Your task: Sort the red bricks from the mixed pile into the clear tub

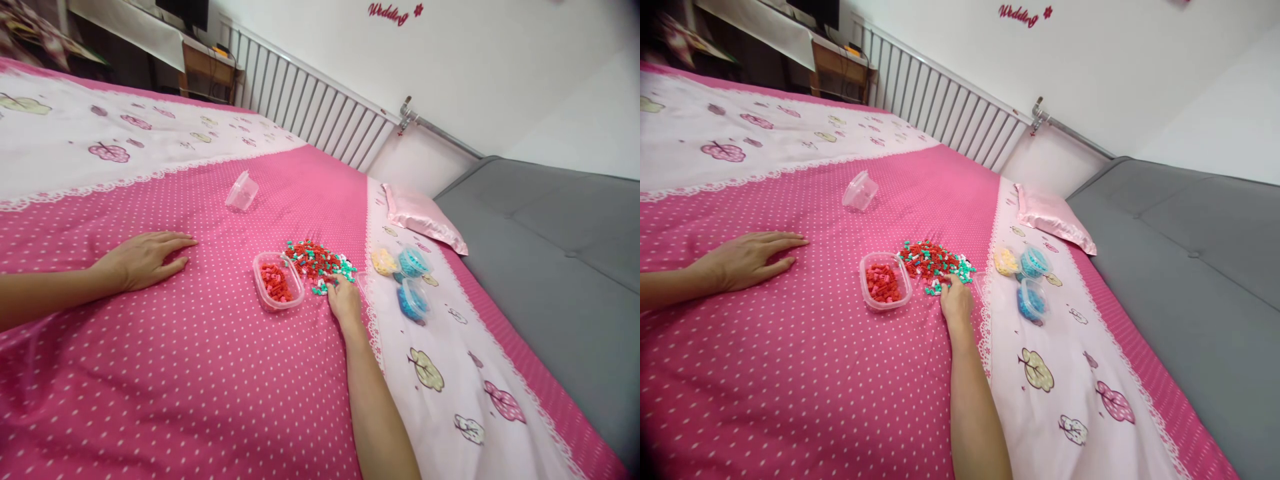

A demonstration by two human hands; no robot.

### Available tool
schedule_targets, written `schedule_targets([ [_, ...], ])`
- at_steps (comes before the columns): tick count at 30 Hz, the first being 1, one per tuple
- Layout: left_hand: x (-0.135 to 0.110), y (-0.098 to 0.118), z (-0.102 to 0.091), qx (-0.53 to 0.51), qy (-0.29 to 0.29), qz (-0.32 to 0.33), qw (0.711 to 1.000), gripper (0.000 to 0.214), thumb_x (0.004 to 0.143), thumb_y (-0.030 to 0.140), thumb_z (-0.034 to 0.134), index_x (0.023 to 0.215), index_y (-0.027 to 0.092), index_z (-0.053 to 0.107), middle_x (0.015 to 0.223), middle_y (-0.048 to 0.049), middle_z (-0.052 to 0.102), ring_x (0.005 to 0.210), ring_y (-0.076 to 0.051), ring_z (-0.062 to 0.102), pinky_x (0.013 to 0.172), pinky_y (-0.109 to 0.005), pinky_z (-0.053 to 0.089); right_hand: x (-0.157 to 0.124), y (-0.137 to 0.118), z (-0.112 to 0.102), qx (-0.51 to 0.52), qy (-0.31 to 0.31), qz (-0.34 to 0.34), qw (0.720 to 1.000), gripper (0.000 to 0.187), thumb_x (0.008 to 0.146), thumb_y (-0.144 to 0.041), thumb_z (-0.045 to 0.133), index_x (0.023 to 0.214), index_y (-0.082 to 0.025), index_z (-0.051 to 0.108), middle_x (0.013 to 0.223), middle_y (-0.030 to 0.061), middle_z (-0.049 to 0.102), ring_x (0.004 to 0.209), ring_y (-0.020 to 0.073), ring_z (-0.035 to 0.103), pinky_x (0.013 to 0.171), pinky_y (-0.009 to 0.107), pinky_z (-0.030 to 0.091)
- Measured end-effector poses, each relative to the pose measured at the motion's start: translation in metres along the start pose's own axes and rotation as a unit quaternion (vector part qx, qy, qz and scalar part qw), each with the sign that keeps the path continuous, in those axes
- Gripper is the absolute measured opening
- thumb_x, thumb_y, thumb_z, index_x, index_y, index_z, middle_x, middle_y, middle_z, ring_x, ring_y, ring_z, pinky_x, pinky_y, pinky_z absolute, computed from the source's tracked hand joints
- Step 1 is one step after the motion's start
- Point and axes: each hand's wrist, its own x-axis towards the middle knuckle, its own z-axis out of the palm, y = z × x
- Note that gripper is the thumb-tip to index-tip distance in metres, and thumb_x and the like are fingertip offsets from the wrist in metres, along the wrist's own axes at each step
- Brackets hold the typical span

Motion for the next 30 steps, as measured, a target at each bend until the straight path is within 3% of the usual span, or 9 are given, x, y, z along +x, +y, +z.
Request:
schedule_targets([
  [6,0.0005,0.0006,-0.0008,-0.006,-0.003,-0.003,1.0,0.06,0.088,0.047,0.026,0.132,0.015,0.048,0.131,-0.0113,0.054,0.12,-0.026,0.049,0.105,-0.041,0.03,0.0011,0.0012,0.0016,0.014,0.026,-0.004,1.0,0.017,0.08,-0.022,0.055,0.095,-0.021,0.065,0.057,-0.0022,0.055,0.059,0.0154,0.051,0.057,0.025,0.032],
  [12,0.0004,0.002,-0.0015,-0.002,-0.004,-0.005,1.0,0.06,0.088,0.047,0.024,0.132,0.015,0.048,0.131,-0.0106,0.054,0.12,-0.025,0.049,0.105,-0.04,0.03,0.0021,0.0034,0.0028,0.038,0.012,-0.024,0.999,0.031,0.081,-0.022,0.052,0.109,-0.022,0.064,0.058,-0.0025,0.057,0.056,0.0154,0.051,0.06,0.026,0.035],
  [18,0.0009,-0.0002,0.001,0.007,-0.006,-0.001,1.0,0.059,0.089,0.048,0.024,0.133,0.015,0.047,0.132,-0.0105,0.053,0.12,-0.025,0.049,0.105,-0.04,0.03,0.0028,0.0043,0.0039,0.024,0.012,-0.011,1.0,0.023,0.08,-0.022,0.053,0.096,-0.022,0.07,0.055,-0.0011,0.056,0.056,0.0162,0.05,0.059,0.026,0.034],
  [30,0.0006,0.0024,-0.0022,0.008,-0.013,-0.011,1.0,0.06,0.088,0.048,0.023,0.133,0.016,0.047,0.132,-0.0095,0.053,0.12,-0.024,0.048,0.105,-0.039,0.03,0.003,0.0052,0.0029,0.067,0.042,-0.016,0.997,0.02,0.081,-0.027,0.051,0.089,-0.019,0.067,0.057,-0.0015,0.054,0.055,0.0149,0.049,0.058,0.025,0.033],
])
